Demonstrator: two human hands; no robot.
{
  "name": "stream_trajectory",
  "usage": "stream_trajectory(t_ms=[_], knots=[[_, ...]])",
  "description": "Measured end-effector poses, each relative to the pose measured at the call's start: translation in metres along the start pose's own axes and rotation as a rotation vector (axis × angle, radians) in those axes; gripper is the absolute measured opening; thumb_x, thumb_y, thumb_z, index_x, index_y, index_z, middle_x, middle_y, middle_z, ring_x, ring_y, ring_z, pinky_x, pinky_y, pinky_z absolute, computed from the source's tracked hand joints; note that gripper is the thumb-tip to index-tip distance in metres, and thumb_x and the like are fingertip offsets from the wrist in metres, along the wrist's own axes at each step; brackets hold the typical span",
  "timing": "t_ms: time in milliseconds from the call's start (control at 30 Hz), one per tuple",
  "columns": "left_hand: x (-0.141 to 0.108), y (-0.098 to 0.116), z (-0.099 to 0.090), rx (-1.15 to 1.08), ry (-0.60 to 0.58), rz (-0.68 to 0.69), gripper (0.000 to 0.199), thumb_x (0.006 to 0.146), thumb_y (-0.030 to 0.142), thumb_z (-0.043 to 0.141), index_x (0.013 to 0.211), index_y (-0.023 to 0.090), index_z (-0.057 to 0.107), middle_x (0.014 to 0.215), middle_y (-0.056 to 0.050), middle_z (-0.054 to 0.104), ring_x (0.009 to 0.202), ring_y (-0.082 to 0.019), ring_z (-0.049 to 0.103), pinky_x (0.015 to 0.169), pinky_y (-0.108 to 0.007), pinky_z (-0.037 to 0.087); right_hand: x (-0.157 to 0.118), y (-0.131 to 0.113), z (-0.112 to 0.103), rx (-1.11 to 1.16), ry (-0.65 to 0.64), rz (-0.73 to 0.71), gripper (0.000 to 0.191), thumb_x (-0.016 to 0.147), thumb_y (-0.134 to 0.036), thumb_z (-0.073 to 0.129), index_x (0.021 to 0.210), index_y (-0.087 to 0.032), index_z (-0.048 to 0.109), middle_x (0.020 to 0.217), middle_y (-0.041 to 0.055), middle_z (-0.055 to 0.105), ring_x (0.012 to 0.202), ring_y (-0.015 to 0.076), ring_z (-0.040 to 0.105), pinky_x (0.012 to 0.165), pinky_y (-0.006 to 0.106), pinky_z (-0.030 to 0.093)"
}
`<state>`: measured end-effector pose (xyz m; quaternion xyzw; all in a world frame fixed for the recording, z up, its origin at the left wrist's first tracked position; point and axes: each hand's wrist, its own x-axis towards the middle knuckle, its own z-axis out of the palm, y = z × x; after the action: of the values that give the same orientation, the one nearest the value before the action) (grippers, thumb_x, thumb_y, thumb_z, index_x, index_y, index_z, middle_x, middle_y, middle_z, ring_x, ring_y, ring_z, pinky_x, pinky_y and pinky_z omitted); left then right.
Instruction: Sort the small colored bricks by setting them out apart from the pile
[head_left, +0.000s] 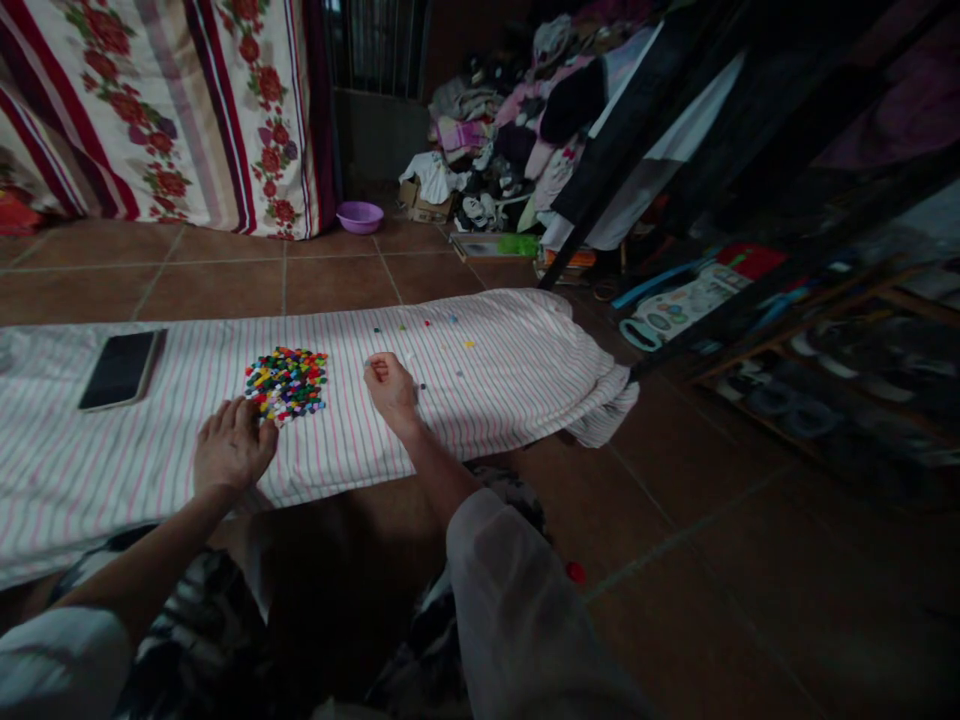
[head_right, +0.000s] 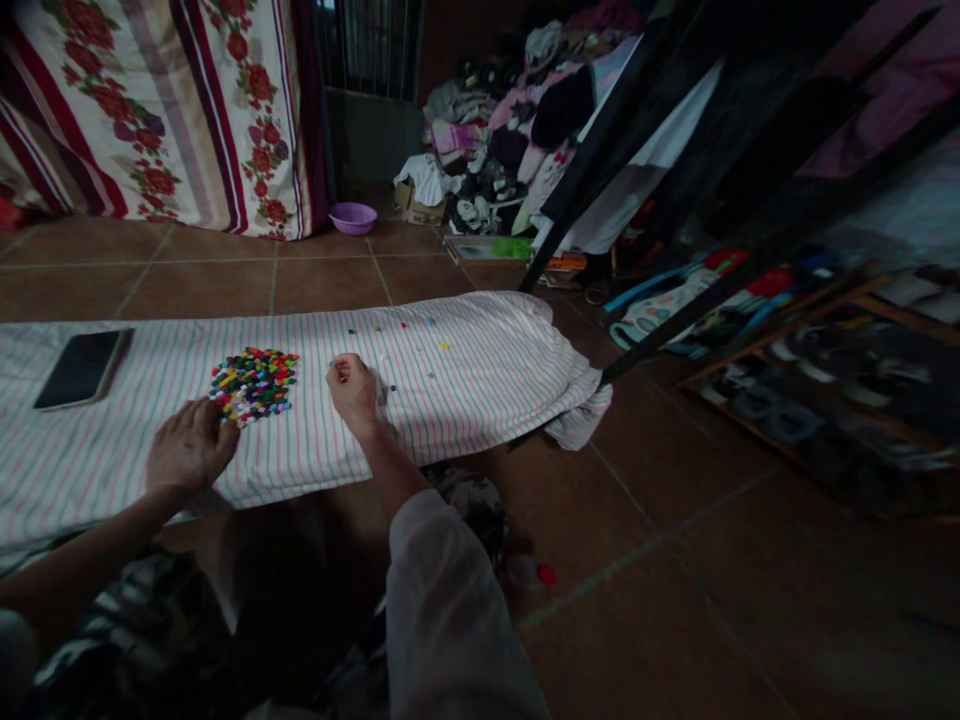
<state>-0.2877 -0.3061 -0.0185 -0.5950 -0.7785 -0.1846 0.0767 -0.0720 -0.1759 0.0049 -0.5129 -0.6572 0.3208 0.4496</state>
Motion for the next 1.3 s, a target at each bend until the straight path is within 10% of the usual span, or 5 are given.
stream_trajectory(t_ms=[667, 1300], knots=[[0.0, 0.002, 0.0, 0.003, 0.005, -0.016, 0.053, 0.088, 0.041, 0.034, 0.123, 0.006, 0.054, 0.133, -0.024, 0.055, 0.132, -0.038, 0.045, 0.109, -0.054, 0.036, 0.031, 0.092, -0.124, -0.313, 0.292, 0.207, 0.014, 0.08, -0.025, 0.052, 0.089, -0.021, 0.063, 0.086, 0.0021, 0.071, 0.081, 0.0167, 0.066, 0.081, 0.031, 0.052], [0.0, 0.0, 0.0, 0.008, -0.008, -0.012, 0.048, 0.089, 0.039, 0.038, 0.124, 0.009, 0.053, 0.134, -0.022, 0.055, 0.131, -0.035, 0.047, 0.108, -0.052, 0.037, 0.027, 0.11, -0.129, -0.649, 0.161, 0.095, 0.03, 0.085, -0.021, 0.048, 0.1, -0.017, 0.073, 0.096, 0.0093, 0.071, 0.091, 0.0209, 0.062, 0.084, 0.031, 0.047]])
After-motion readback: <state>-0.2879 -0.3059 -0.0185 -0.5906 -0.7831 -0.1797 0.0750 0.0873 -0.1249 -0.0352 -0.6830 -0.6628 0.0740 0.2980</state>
